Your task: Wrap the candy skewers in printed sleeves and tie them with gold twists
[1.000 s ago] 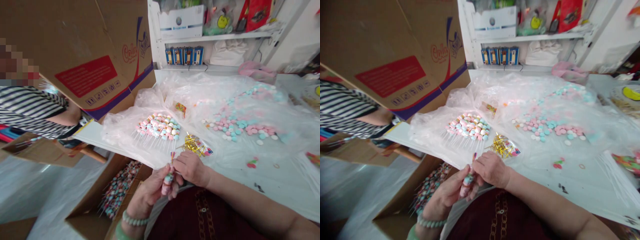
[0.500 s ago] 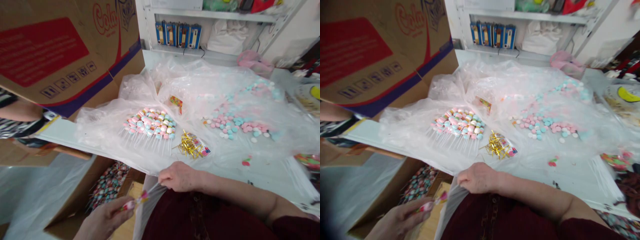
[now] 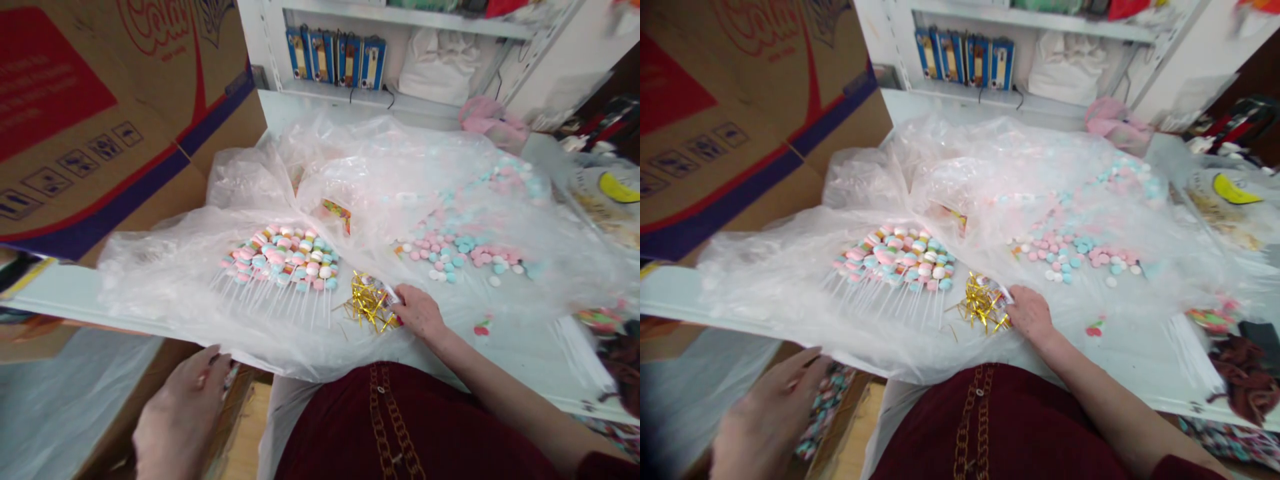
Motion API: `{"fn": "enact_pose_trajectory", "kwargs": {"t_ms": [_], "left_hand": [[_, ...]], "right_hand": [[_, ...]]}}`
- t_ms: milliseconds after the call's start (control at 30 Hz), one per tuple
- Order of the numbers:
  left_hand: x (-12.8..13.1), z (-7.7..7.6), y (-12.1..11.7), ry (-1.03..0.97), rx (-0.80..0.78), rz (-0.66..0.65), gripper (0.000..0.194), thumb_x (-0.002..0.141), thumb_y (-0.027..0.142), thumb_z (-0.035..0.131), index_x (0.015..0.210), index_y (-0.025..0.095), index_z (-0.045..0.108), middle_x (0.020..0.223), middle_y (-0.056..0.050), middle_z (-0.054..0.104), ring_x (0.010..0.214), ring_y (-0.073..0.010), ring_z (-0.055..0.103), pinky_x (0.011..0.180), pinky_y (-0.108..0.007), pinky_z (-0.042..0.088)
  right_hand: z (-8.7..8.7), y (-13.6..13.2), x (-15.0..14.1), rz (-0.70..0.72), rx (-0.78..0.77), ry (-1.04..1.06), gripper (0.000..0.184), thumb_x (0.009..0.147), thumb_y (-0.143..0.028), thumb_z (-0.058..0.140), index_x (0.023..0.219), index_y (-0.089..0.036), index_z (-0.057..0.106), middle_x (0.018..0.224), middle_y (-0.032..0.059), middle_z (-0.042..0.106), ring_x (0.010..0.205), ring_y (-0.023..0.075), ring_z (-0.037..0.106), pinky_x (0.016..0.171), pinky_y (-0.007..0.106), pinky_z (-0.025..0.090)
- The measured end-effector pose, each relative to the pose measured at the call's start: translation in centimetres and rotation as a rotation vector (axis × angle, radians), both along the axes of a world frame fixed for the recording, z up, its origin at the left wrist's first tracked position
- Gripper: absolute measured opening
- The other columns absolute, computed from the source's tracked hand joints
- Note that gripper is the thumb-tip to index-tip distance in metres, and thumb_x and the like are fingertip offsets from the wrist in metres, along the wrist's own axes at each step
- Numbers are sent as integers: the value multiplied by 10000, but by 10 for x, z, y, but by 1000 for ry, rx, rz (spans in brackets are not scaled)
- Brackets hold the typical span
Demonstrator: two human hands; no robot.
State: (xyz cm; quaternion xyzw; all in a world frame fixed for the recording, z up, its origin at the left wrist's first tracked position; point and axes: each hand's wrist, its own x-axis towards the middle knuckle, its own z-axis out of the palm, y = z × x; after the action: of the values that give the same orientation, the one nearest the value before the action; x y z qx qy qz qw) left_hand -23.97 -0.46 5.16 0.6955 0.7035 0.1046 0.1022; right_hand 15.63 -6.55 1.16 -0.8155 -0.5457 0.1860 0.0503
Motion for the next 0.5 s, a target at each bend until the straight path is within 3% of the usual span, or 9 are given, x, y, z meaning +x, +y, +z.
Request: {"fn": "enact_pose_trajectory", "kwargs": {"t_ms": [33,100,167,233,300,400,500], "left_hand": [[23,5,2,-29,33,2,310,791,481,535,999,305,683,834,-11,719,705,-237,654,608,-331,495],[68,12,4,-258,29,-116,271,769,401,576,952,253,709,920,-48,727,730,-219,662,689,-316,503],[108,13,4,-468,-102,-244,207,752,360,607,872,241,726,914,-51,732,781,-209,667,752,-300,499],[139,10,4,-646,-253,-287,174,740,340,629,821,228,735,866,-55,735,797,-204,666,751,-288,498],[160,5,3,-749,-377,-283,162,736,326,635,796,218,740,811,-59,730,772,-205,657,711,-288,496],[177,-1,0,-772,-469,-325,136,732,284,635,781,226,748,794,-51,727,762,-203,639,696,-285,473],[187,-3,-4,-789,-550,-420,130,735,261,628,753,239,755,743,-31,712,712,-184,605,660,-265,439]], "right_hand": [[0,0,1,-43,-18,56,81,793,-229,545,848,-207,600,745,7,602,708,160,539,588,244,290],[2,-1,4,-91,-27,127,77,786,-208,527,803,-213,602,685,-15,596,646,143,524,548,237,253],[5,-3,6,-76,-2,100,133,822,-205,490,807,-217,622,677,-7,612,638,141,526,549,240,247],[9,-8,7,-46,14,12,206,872,-219,444,823,-216,645,675,15,628,643,151,533,561,249,258],[12,-13,8,-9,50,-38,251,892,-210,413,823,-206,654,707,36,642,680,162,550,590,258,291],[17,-21,14,15,201,59,235,862,-186,435,773,-189,652,836,55,650,817,177,570,696,270,353],[21,-24,26,-161,338,353,157,801,-234,517,716,-191,642,780,24,622,792,175,556,722,280,376]]}}
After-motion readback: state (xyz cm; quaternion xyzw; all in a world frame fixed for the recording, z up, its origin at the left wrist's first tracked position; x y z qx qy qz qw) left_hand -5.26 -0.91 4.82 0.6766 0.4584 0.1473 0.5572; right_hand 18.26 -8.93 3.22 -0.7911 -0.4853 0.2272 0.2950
